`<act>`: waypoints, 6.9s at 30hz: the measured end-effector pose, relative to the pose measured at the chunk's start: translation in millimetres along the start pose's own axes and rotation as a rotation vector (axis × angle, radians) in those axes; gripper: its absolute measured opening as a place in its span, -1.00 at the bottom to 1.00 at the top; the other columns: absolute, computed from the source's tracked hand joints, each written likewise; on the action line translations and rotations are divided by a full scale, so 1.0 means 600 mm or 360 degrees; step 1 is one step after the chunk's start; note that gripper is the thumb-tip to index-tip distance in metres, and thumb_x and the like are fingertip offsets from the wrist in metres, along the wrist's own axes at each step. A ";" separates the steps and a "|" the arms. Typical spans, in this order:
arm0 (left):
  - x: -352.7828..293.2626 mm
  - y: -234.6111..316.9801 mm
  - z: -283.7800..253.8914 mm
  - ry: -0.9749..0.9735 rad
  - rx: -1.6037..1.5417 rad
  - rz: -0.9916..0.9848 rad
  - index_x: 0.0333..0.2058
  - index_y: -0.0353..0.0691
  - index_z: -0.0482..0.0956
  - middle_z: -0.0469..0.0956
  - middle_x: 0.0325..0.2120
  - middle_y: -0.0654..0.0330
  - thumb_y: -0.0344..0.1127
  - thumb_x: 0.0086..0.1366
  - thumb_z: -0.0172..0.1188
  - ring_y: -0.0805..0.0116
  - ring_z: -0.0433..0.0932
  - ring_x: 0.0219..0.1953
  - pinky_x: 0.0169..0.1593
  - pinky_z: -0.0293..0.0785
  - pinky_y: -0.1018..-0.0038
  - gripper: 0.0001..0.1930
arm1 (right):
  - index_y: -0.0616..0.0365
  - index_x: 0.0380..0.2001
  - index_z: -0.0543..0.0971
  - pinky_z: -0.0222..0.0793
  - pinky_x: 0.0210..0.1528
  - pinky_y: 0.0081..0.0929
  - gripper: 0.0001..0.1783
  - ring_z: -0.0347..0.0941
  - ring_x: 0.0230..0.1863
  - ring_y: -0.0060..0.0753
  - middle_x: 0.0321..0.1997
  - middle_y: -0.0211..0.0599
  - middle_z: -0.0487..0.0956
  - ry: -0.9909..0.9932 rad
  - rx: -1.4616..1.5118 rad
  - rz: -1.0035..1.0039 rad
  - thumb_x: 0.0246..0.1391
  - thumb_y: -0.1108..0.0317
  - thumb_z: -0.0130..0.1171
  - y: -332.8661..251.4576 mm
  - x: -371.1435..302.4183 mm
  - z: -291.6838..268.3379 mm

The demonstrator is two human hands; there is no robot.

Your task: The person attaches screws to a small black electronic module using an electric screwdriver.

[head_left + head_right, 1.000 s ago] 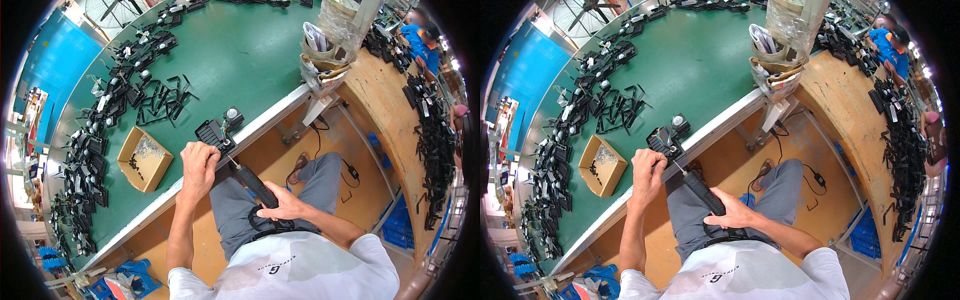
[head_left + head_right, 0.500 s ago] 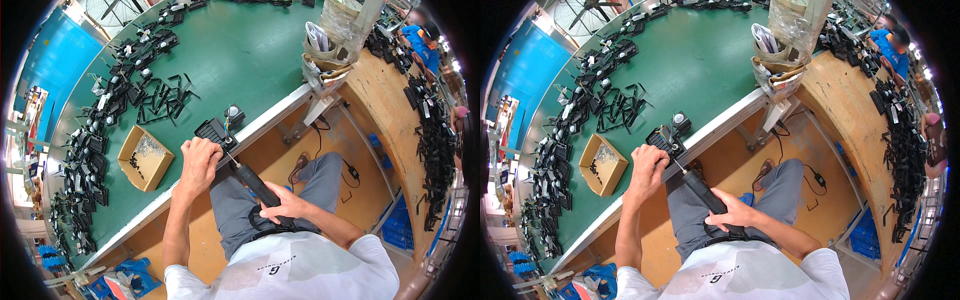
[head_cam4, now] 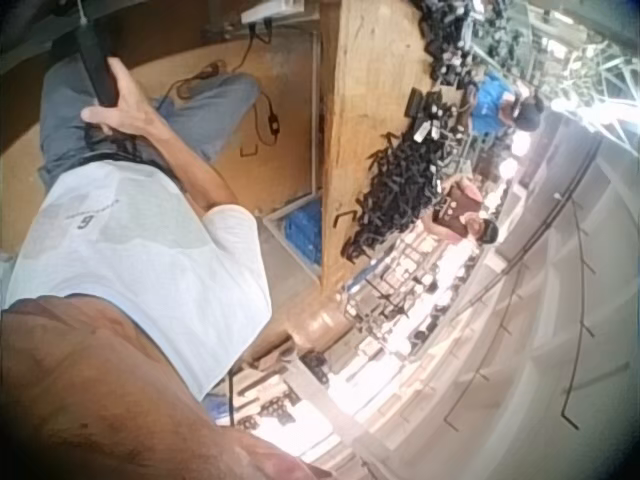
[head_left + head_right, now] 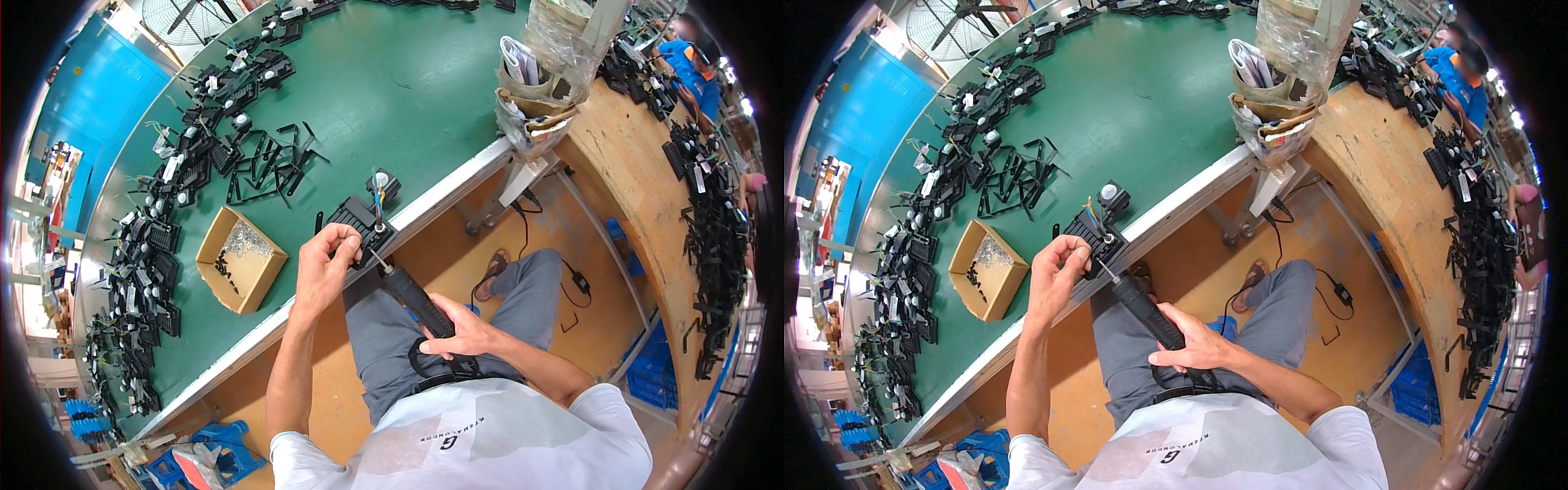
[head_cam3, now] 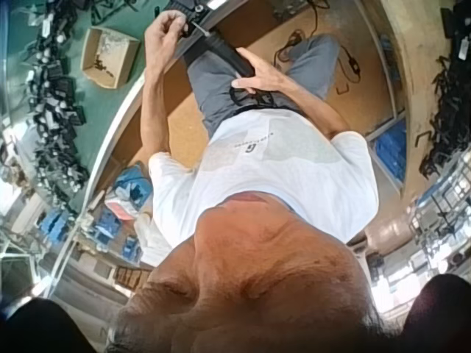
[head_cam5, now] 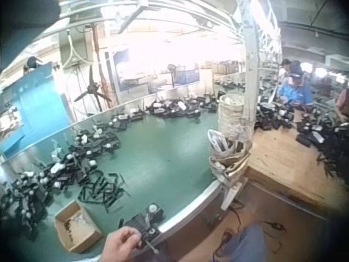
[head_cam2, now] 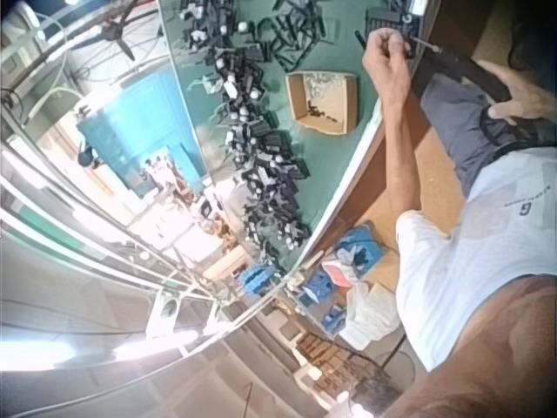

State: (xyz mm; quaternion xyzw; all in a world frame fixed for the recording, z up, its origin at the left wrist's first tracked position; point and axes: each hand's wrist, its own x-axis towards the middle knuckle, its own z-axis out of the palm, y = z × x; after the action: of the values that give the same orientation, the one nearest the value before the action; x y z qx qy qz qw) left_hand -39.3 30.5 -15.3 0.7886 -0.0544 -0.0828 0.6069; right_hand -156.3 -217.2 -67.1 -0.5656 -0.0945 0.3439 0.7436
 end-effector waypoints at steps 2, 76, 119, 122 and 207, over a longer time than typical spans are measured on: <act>0.002 0.000 0.001 -0.0017 0.0035 -0.0066 -0.27 -0.32 0.56 0.52 -0.48 0.36 -0.40 0.40 0.16 0.64 0.44 -0.41 -0.28 0.39 0.63 -0.90 | 0.19 0.31 0.19 0.36 -0.58 -0.58 -0.19 0.42 -0.63 -0.65 -0.48 -0.49 0.43 0.0003 -0.0013 0.0007 0.08 0.37 0.41 -0.001 -0.001 -0.001; -0.037 -0.045 0.073 0.0656 0.1049 0.1006 -0.23 -0.31 0.64 0.64 -0.04 0.03 -0.63 0.09 0.34 -0.01 0.54 0.16 0.26 0.40 0.13 -0.76 | 0.24 0.24 0.23 0.35 -0.59 -0.58 -0.27 0.42 -0.64 -0.64 -0.52 -0.47 0.45 0.0073 0.0059 0.0033 0.11 0.36 0.40 -0.006 -0.012 -0.014; -0.030 -0.052 0.069 0.0615 0.1049 0.1031 -0.14 -0.26 0.70 0.67 -0.09 0.11 -0.61 0.11 0.33 0.08 0.57 0.13 0.34 0.28 -0.01 -0.70 | 0.23 0.23 0.27 0.34 -0.61 -0.58 -0.26 0.43 -0.65 -0.63 -0.51 -0.44 0.50 0.0100 -0.0053 0.0130 0.08 0.34 0.43 -0.042 -0.017 -0.029; -0.028 -0.054 0.070 0.0629 0.0894 0.1005 -0.15 -0.29 0.69 0.67 -0.08 0.07 -0.62 0.12 0.32 0.04 0.58 0.14 0.33 0.32 0.02 -0.71 | 0.23 0.22 0.29 0.35 -0.61 -0.59 -0.28 0.44 -0.65 -0.63 -0.49 -0.42 0.51 0.0069 -0.0086 0.0167 0.09 0.33 0.42 -0.062 -0.019 -0.040; 0.049 0.089 -0.234 0.0117 0.1101 0.0052 -0.24 -0.33 0.72 0.71 -0.39 0.15 -0.20 0.18 0.35 0.39 0.65 -0.31 -0.15 0.56 0.45 -0.70 | 0.27 0.22 0.24 0.37 -0.58 -0.48 -0.15 0.48 -0.61 -0.49 -0.44 -0.30 0.50 0.0259 -0.0285 0.0548 -0.05 0.28 0.50 0.041 -0.143 -0.040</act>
State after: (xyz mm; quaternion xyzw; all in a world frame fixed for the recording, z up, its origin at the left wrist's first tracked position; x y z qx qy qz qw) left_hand 17.6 144.2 69.4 0.9491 -0.0699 -0.0212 0.3065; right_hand -217.6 -286.1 -76.5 -0.6632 0.0338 0.4091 0.6259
